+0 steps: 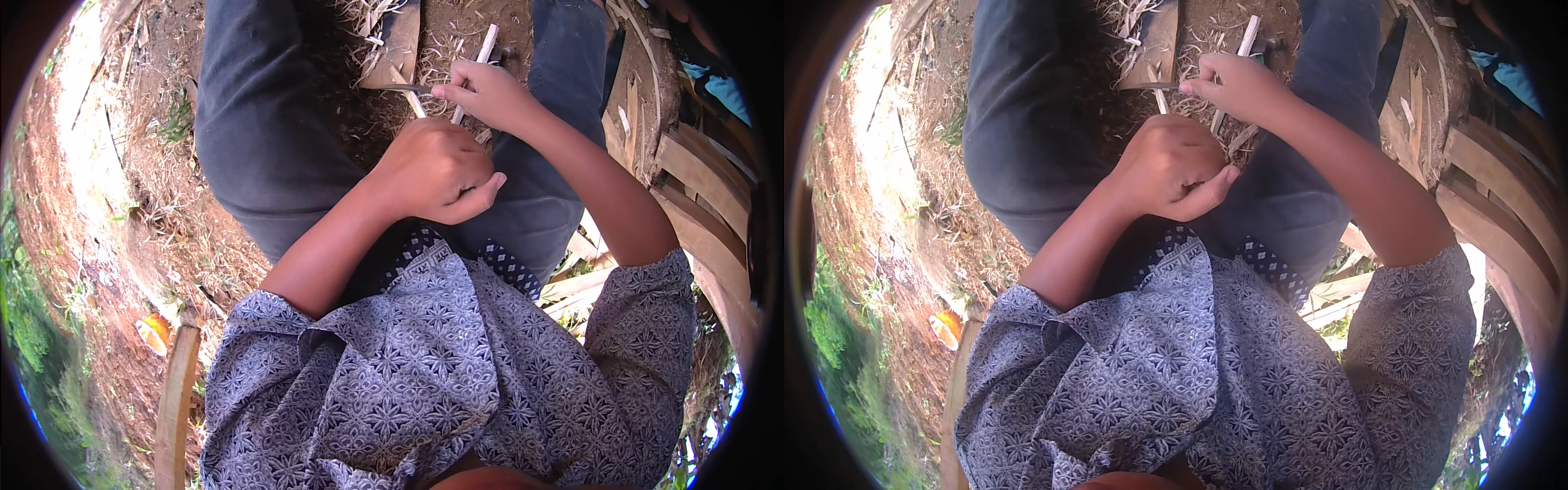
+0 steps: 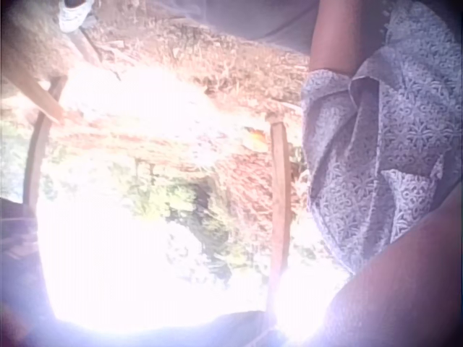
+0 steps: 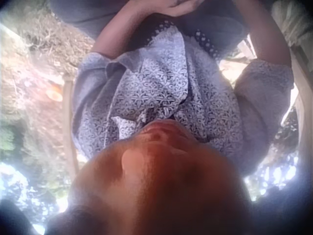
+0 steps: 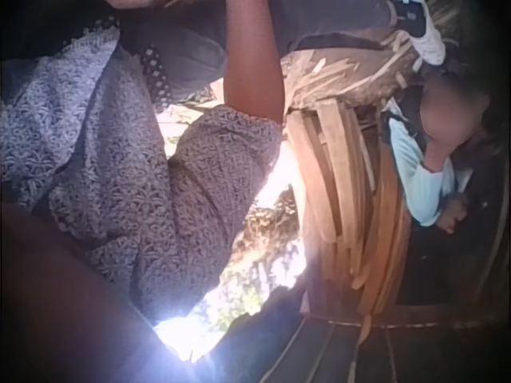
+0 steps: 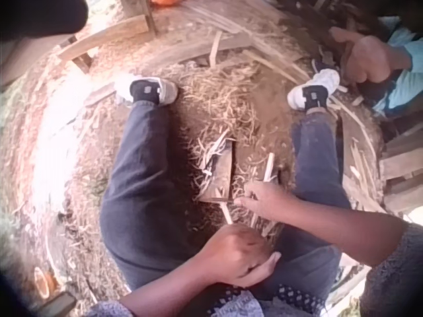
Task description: The person sits on the ground and uses a knife to split small pieces of wood into thin strips. They hold the wood with one hand and carefully shave off layers with the other, creating a pile of wood shavings.
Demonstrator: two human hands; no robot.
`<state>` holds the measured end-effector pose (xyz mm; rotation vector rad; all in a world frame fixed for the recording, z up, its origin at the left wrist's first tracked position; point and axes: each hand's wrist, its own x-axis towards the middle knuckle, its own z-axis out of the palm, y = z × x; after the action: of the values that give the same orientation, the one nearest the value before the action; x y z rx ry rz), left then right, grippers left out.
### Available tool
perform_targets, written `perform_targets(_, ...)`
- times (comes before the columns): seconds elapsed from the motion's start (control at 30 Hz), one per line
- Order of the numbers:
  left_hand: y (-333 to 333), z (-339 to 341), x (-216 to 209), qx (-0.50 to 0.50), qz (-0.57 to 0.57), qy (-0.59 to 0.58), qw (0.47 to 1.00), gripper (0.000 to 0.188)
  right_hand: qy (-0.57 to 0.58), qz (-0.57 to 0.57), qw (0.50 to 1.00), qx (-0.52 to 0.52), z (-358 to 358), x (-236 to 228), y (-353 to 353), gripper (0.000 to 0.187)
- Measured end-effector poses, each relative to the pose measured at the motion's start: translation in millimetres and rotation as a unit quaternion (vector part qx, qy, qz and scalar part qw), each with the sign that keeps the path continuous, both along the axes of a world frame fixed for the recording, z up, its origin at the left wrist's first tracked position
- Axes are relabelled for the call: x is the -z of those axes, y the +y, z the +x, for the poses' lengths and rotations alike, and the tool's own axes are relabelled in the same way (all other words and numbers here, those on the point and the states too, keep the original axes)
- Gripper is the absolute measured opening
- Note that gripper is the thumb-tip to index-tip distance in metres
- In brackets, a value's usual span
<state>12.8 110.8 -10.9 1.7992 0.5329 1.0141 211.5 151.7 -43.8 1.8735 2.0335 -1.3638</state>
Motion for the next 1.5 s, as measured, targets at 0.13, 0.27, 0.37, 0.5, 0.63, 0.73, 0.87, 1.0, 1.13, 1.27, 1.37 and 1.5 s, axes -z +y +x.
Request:
perform_targets(0.13, 1.3, 3.8, 0.5, -0.006, 0.007, -0.023, 1.000, 0.030, 0.004, -0.052, 0.998, 0.030, -4.7, 47.8, 14.8, 0.048)
perform_targets(0.27, 3.0, -1.9, -0.6, -0.041, -0.027, -0.038, 0.998, 0.030, -0.002, -0.040, 0.999, 0.014, -2.3, 64.3, 15.9, 0.052)
perform_targets(0.37, 4.9, -2.6, -3.3, -0.011, -0.011, -0.015, 1.000, 0.030, -0.092, -0.016, 0.996, -0.001, -7.3, 73.5, 20.9, 0.053)
perform_targets(0.5, 1.1, -1.5, 0.3, -0.004, 0.007, -0.003, 1.000, 0.029, -0.061, -0.074, 0.995, 0.042, -10.9, 62.6, 31.0, 0.052)
perform_targets(0.63, -0.3, 0.4, 2.9, -0.035, 0.011, -0.030, 0.999, 0.028, -0.021, -0.034, 0.999, 0.032, -1.5, 34.4, 29.2, 0.054)
perform_targets(0.73, 0.2, -1.2, 1.4, -0.045, 0.012, -0.016, 0.999, 0.027, -0.007, -0.046, 0.999, 0.010, -0.6, -17.7, 22.3, 0.052)
perform_targets(0.87, -1.9, 1.0, 1.4, -0.050, 0.013, -0.017, 0.999, 0.028, -0.017, -0.087, 0.996, 0.001, 6.2, -36.3, 13.5, 0.052)
perform_targets(1.0, -2.1, 0.0, 0.9, -0.040, 0.024, 0.006, 0.999, 0.029, -0.013, -0.045, 0.998, -0.046, 4.6, -27.4, 19.1, 0.053)
perform_targets(1.13, -1.0, -0.5, 1.7, -0.037, 0.032, 0.025, 0.999, 0.029, -0.012, -0.037, 0.999, -0.015, 4.4, -8.9, 13.0, 0.058)
perform_targets(1.27, -4.8, 5.2, 2.6, -0.043, 0.037, 0.009, 0.998, 0.029, -0.052, 0.026, 0.998, -0.018, 0.6, 51.3, 13.9, 0.060)
perform_targets(1.37, 0.4, 3.5, 1.0, -0.038, 0.041, 0.008, 0.998, 0.029, -0.063, 0.005, 0.998, 0.014, 8.4, 87.9, 25.2, 0.060)
perform_targets(1.5, -2.5, 1.2, 0.8, -0.058, 0.023, -0.015, 0.998, 0.028, -0.052, -0.084, 0.993, 0.061, -3.1, 63.9, 27.7, 0.059)
